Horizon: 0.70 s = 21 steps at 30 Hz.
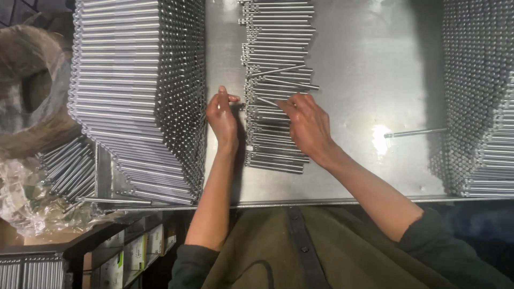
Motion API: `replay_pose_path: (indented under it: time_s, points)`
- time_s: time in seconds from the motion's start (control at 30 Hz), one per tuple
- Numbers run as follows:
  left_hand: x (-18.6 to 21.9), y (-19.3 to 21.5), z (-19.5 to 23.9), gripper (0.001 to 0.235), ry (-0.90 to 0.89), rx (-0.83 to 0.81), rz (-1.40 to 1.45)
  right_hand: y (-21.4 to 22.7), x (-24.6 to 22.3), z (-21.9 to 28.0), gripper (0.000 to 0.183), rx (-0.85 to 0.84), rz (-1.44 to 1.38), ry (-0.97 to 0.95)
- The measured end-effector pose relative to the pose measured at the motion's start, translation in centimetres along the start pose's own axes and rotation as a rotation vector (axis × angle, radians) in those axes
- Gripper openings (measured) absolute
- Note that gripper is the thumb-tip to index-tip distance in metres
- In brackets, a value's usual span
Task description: Organizing loose metal rods into neat, vertical stacks on a metal tray.
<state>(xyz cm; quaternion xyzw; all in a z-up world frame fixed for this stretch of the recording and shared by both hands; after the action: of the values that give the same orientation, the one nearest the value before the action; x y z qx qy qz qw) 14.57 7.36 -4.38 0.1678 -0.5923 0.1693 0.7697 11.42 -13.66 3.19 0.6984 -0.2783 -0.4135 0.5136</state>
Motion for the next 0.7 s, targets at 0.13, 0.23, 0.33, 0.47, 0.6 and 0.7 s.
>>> replay_pose_path:
  time_s: [0.13, 0.23, 0.33, 0.47, 0.6, 0.7]
  points:
    - [0.1, -2.1, 2.1, 0.037, 0.142, -0.216, 0.012, 0.4, -2.5, 1.1, 0.039, -0.067, -0.049, 0.003]
    - [-3.3, -4.3, 1.7, 0.049, 0.263, -0.352, 0.161, -1.7, -2.0, 1.8, 0.031, -0.177, -0.599, -0.183]
    - [-3.5, -3.6, 2.0, 0.051, 0.141, -0.271, 0.048, -2.9, -1.3, 2.3, 0.039, -0.291, -0.421, -0.241]
    - [-2.4, -2.6, 3.1, 0.047, 0.220, -0.192, 0.038, -3.4, -0.9, 1.8, 0.020, -0.207, -0.699, -0.298]
    - [-1.4, -3.2, 5.0, 0.047, 0.189, -0.195, -0.024, -1.8, -2.9, 1.4, 0.017, -0.224, -0.544, -0.161]
    - [-1.2, -1.8, 3.3, 0.056, 0.123, -0.178, -0.008, -0.3, -2.4, 1.1, 0.029, -0.192, -0.339, -0.100]
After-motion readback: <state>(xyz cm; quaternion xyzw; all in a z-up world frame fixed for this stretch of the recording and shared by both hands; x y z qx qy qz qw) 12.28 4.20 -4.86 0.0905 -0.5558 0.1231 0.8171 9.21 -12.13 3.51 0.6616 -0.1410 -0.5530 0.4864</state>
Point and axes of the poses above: each hand's wrist, its own z-axis away from the middle knuckle, its own y-axis out of the back of the hand, x = y × z, the point moved 10 cm from there along -z, towards the middle knuckle, and after that the axes turned 11 degrees about y, right-handed, at the moved point
